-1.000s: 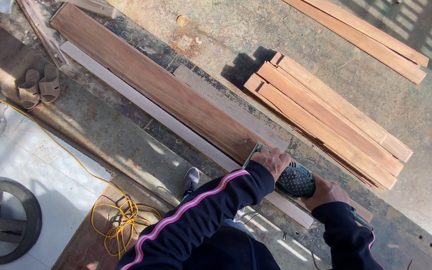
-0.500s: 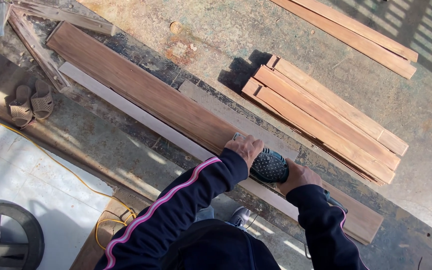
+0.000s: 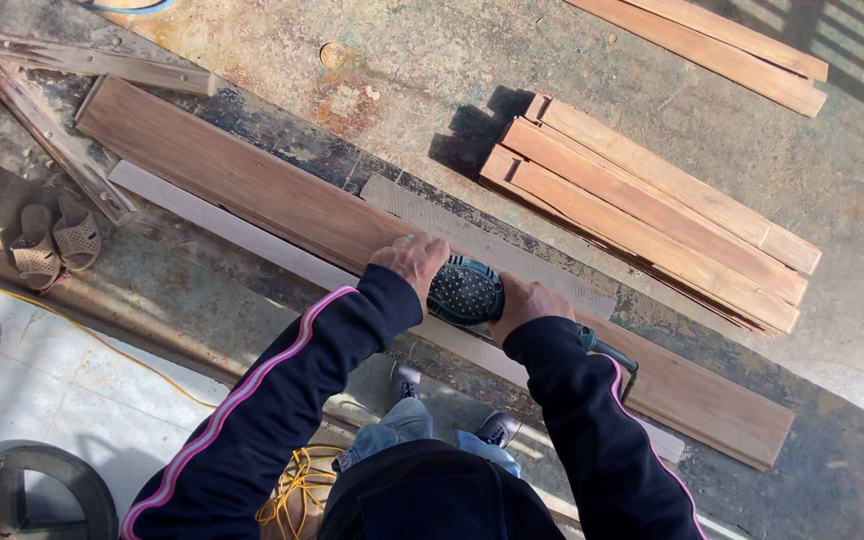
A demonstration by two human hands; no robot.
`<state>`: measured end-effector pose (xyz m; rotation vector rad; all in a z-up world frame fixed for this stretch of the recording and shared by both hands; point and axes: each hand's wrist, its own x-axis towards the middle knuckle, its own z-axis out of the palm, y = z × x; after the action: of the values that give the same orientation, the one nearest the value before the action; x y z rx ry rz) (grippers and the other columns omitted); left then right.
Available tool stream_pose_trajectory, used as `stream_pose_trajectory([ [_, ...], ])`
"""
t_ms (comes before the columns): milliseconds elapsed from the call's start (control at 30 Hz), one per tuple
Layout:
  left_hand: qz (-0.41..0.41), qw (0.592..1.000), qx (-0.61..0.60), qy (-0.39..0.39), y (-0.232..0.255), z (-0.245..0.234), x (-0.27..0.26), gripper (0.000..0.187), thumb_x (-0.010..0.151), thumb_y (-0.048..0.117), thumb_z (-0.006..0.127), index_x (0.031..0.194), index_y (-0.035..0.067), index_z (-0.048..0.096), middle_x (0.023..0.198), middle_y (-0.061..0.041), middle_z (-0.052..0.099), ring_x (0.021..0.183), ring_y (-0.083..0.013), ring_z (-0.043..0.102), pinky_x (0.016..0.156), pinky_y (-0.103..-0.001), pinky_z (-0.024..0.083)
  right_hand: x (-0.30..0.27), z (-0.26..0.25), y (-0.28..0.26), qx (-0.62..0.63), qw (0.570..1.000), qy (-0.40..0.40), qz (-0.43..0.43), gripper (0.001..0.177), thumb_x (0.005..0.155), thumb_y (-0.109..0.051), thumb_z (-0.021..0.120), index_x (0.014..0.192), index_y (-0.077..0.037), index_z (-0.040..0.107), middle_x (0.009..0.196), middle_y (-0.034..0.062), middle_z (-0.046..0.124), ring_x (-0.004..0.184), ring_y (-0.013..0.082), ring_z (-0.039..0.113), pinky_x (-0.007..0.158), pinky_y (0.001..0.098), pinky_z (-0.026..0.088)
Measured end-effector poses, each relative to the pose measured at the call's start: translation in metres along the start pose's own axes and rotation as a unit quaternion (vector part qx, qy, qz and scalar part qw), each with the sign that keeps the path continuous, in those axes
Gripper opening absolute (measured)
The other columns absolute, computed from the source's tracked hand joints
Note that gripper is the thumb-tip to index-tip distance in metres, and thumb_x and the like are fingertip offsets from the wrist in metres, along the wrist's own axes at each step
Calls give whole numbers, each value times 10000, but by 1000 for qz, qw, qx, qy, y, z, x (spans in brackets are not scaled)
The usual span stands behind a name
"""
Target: The recorder is using an electric orbital sander to smooth a long wooden plank on a workbench.
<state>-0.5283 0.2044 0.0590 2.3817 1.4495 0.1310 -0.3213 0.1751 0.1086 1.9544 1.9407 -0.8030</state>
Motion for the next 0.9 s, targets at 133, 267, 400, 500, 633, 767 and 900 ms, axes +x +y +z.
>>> stream_pose_trajectory([
  [133, -24, 1000, 0, -19, -23, -14, -4, 548, 658, 16, 776, 1138, 112, 531, 1128, -133, 601, 1056, -359, 640, 810, -450, 568, 10, -2, -25, -14, 1000, -15, -4, 497, 768, -355, 771, 1228, -243, 618, 1066, 116, 743, 1036, 344, 712, 887, 476, 579],
  [267, -44, 998, 1, -32, -31, -24, -5, 544, 661, 24, 788, 1129, 114, 526, 1135, -129, 598, 1086, -350, 632, 833, -445, 567, 16, -3, -35, -2, 1000, 8, -20, 464, 798, -357, 757, 1232, -253, 630, 1071, 123, 738, 1032, 357, 709, 880, 485, 577],
  [400, -33, 999, -7, -21, -21, -18, 0, 614, 648, 39, 813, 1189, 95, 528, 1161, -159, 593, 1098, -366, 625, 834, -435, 571, 11, -8, -27, -13, 1000, -1, -14, 451, 783, -381, 775, 1193, -249, 641, 1061, 103, 748, 1034, 344, 714, 885, 484, 578],
  [500, -37, 998, -6, -43, 0, -13, 7, 605, 672, 57, 821, 1205, 103, 539, 1190, -153, 597, 1120, -372, 621, 839, -441, 571, 5, -11, -8, -22, 1000, -15, -3, 457, 759, -374, 788, 1174, -254, 640, 1056, 93, 753, 1038, 334, 715, 888, 479, 578],
  [633, -28, 999, -8, -42, 36, 3, 20, 613, 659, 58, 830, 1197, 107, 541, 1178, -150, 602, 1120, -367, 626, 839, -437, 572, -5, -8, 28, -29, 999, -10, 12, 457, 791, -415, 775, 1199, -262, 636, 1075, 96, 751, 1036, 334, 723, 894, 480, 580],
  [767, -39, 997, -13, -63, 79, 22, 35, 613, 700, 97, 844, 1231, 125, 541, 1213, -148, 607, 1089, -363, 654, 857, -430, 574, -12, 0, 77, -35, 999, -9, 32, 536, 759, -444, 801, 1250, -299, 640, 1089, 77, 757, 1049, 320, 727, 915, 465, 583],
  [900, -45, 996, -23, -70, 117, 50, 54, 598, 757, 139, 837, 1274, 158, 538, 1241, -157, 603, 1085, -374, 660, 818, -451, 588, -9, 17, 136, -38, 999, 5, 36, 574, 703, -438, 835, 1234, -301, 663, 1070, 42, 779, 1037, 283, 749, 913, 447, 599],
])
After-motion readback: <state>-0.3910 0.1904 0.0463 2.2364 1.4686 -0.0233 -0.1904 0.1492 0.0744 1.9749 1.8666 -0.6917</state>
